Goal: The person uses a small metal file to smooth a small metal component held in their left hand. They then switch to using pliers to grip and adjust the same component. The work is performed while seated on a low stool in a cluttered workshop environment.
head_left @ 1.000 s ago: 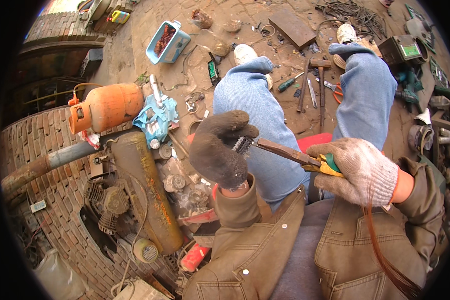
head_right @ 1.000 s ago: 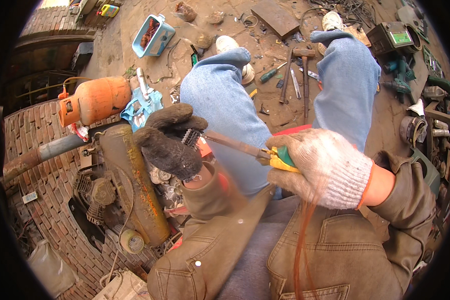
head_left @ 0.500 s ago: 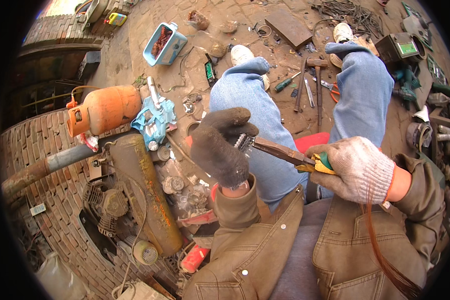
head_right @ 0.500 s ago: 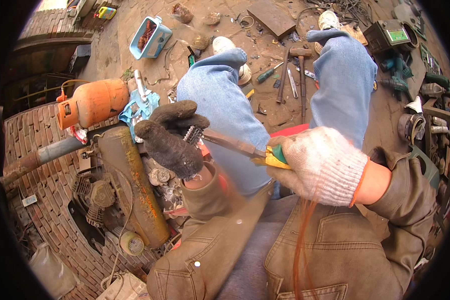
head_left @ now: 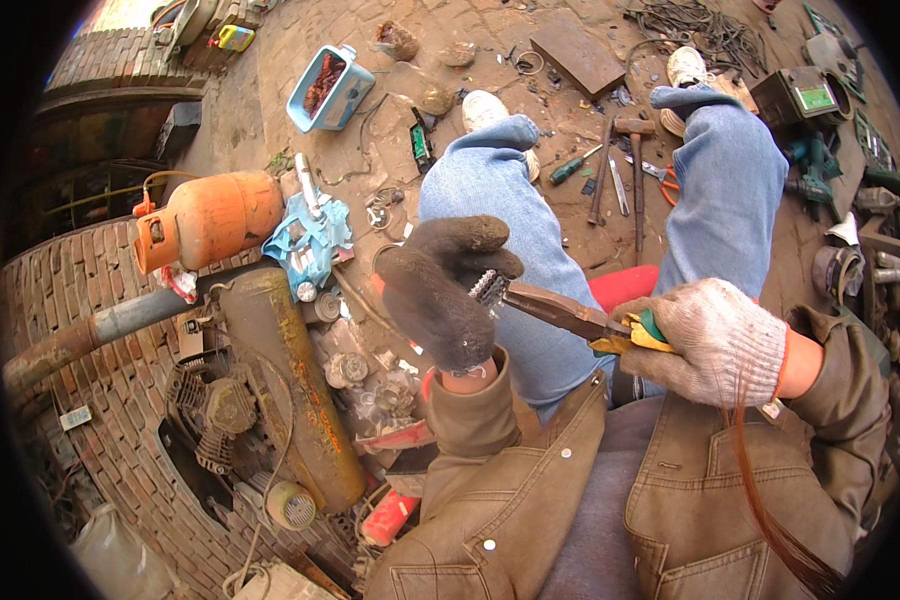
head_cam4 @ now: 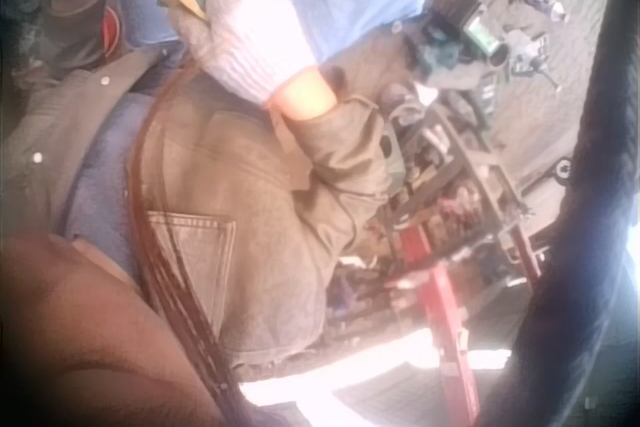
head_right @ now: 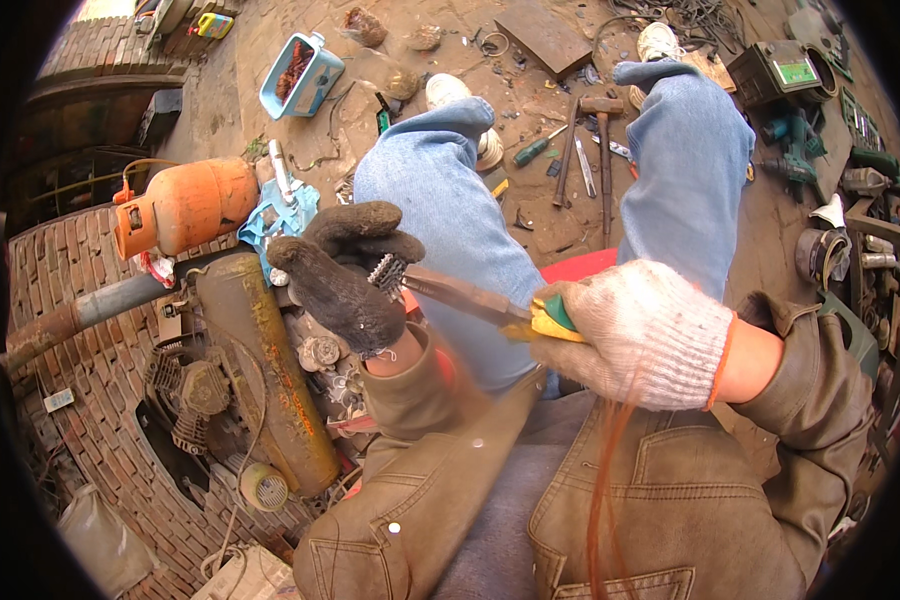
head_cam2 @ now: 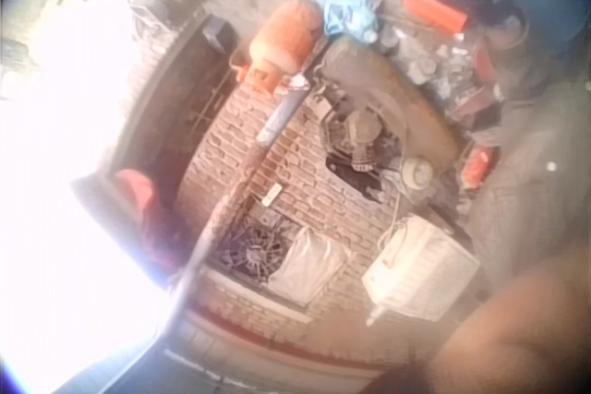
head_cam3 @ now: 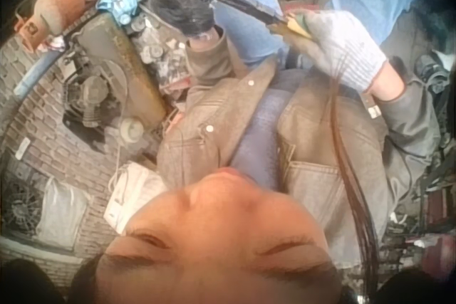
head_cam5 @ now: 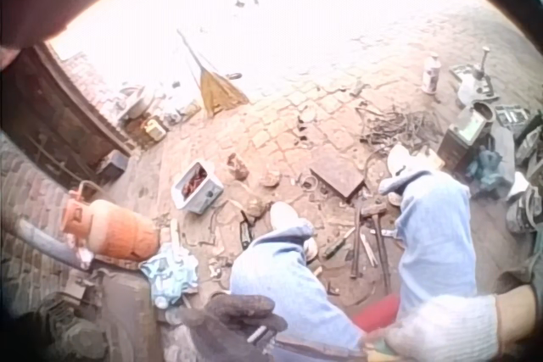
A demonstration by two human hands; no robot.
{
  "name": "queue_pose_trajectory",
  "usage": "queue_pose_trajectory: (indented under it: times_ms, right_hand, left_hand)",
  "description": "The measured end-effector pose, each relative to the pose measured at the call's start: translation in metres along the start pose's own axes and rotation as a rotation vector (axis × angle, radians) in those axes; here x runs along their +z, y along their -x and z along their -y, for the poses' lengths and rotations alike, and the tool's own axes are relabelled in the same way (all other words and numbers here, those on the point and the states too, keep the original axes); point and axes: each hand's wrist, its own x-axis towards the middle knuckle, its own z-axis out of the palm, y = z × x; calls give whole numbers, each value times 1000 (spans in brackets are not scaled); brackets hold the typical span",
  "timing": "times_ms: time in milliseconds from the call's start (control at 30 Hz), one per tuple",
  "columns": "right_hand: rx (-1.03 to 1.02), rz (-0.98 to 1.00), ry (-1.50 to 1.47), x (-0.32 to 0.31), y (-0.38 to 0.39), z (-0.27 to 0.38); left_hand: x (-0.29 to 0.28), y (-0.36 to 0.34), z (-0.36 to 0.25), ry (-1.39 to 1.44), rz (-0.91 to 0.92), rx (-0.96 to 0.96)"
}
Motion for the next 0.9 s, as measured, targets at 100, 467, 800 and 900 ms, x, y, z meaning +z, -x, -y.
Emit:
queue_pose_trajectory:
  times_ms: [100, 467, 800, 900]
  right_hand:
    - [30, 93, -125, -4, 0, 0]
    - [104, 66, -164, 2, -5, 1]
    - [215, 359, -963, 14, -13, -17]
    - [287, 324, -949, 19, -13, -15]
  left_hand:
    - [-4, -2, 2, 89, 47, 0]
    - [-1, -10, 0, -96, 27, -85]
    - [-1, -13, -6, -66, 71, -81]
    - [0, -12, -5, 32, 71, -107]
